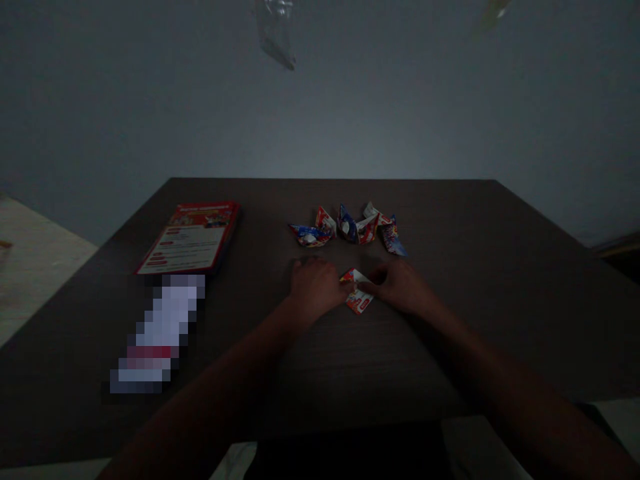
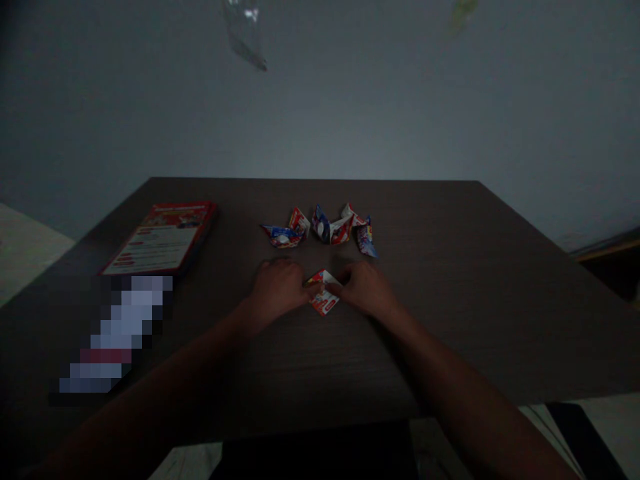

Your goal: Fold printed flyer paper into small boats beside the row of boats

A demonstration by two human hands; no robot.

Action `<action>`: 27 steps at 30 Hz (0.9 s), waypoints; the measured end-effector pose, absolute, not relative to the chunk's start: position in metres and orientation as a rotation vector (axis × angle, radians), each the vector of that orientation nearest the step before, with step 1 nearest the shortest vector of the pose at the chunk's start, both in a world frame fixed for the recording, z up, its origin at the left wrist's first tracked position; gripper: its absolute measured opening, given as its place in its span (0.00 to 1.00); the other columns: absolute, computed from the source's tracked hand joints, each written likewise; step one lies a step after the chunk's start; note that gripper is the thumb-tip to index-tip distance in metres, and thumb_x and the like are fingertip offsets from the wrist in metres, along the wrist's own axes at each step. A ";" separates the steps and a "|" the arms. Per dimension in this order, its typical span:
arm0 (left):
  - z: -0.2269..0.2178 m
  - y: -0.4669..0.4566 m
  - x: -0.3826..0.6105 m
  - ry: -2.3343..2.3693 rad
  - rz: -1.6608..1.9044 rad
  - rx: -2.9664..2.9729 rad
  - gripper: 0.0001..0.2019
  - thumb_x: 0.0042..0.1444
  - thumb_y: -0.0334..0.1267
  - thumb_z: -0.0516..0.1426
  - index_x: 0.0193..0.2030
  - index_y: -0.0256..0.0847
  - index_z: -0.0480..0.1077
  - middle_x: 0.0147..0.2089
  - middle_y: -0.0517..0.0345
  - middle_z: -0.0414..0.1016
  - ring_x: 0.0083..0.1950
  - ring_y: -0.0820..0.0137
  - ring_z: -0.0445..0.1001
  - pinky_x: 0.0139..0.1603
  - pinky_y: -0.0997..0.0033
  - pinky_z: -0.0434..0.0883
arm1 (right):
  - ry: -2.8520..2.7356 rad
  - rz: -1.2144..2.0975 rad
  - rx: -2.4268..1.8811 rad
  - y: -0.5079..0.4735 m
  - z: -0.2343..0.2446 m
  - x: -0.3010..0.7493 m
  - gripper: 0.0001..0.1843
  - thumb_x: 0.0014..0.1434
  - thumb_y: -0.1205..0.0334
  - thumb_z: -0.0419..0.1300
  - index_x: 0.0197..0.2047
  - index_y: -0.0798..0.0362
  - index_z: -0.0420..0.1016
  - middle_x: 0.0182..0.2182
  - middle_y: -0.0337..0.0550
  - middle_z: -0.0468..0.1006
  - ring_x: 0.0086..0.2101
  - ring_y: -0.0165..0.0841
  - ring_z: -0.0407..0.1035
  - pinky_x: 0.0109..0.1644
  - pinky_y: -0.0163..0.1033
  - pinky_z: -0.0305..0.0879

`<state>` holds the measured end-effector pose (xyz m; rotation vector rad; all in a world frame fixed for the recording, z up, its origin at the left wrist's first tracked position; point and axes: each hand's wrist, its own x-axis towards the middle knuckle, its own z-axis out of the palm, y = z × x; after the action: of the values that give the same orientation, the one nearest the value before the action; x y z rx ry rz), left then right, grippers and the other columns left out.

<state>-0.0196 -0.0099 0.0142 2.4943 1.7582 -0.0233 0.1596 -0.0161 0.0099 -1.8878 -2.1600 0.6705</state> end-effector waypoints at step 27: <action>0.014 -0.010 -0.020 1.767 -0.002 2.481 0.27 0.54 0.60 0.50 0.36 0.37 0.75 0.42 0.42 0.76 0.47 0.53 0.73 0.48 0.52 0.67 | -2.103 0.768 -1.834 -0.015 0.010 0.165 0.11 0.50 0.61 0.62 0.37 0.56 0.78 0.32 0.44 0.81 0.30 0.33 0.73 0.31 0.34 0.62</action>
<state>-0.0199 -0.0105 0.0140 2.4811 1.7675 -0.0024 0.1645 -0.0147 0.0102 -1.8341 -2.1034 0.7678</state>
